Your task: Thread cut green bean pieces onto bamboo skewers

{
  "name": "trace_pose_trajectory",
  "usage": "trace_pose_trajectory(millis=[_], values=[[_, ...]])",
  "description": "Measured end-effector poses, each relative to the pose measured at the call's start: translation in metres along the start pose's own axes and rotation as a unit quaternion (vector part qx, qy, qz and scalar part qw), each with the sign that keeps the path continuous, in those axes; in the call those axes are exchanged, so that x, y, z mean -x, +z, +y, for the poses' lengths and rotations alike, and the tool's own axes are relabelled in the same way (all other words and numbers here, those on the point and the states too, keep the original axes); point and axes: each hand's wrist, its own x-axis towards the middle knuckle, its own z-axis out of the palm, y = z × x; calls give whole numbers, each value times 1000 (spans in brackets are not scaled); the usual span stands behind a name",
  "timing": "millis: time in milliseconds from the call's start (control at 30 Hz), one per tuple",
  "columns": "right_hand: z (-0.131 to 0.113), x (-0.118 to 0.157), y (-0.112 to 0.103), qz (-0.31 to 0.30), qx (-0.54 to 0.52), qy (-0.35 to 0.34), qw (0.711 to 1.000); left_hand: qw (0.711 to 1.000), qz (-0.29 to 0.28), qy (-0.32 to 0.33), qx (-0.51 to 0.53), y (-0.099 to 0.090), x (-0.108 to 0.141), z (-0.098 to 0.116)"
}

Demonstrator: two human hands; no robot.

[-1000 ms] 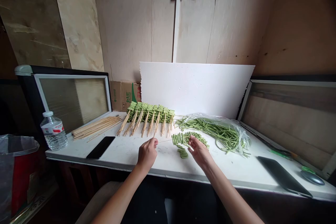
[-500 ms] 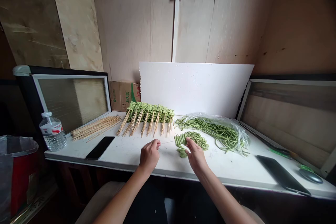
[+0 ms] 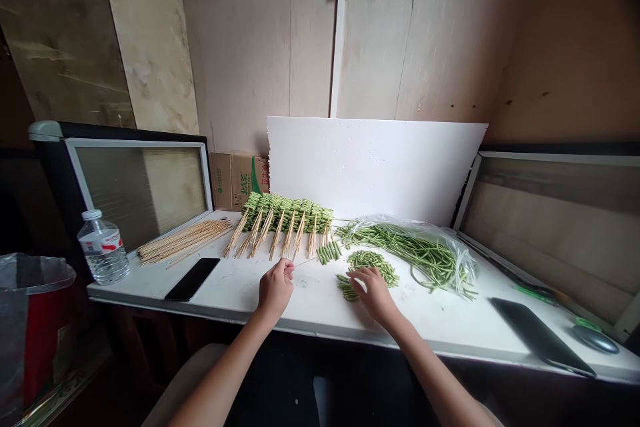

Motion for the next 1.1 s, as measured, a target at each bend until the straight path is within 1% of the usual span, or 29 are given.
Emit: trace_pose_trajectory(millis=[100, 200, 300, 367, 467, 533, 667, 767, 867, 967, 1100], values=[[7, 3, 4, -5, 50, -26, 998, 1000, -7, 3, -5, 2, 1, 0], [8, 5, 8, -10, 79, -47, 996, 1000, -15, 5, -10, 3, 3, 1], [6, 6, 11, -6, 98, -53, 994, 1000, -19, 6, -13, 4, 4, 0], [5, 6, 12, -3, 93, -48, 995, 1000, -21, 10, -15, 5, 4, 0], [3, 6, 12, 9, 42, -29, 999, 1000, -21, 12, -13, 6, 5, -1], [2, 4, 9, 27, 5, -5, 1000, 1000, -21, 13, -11, 6, 6, 0], [-4, -5, -3, 57, -78, 81, 992, 1000, -17, 22, -6, 5, 6, 1], [-9, -12, -11, 73, -183, 148, 969, 999, -14, 32, -7, 5, 7, 2], [-12, -15, -15, 90, -306, 203, 926, 999, -11, 40, -8, 6, 8, 2], [-14, -15, -15, 76, -380, 224, 894, 999, -12, 45, -8, 7, 9, 2], [-15, -14, -15, 47, -435, 225, 871, 998, -17, 60, -12, 9, 11, 1]])
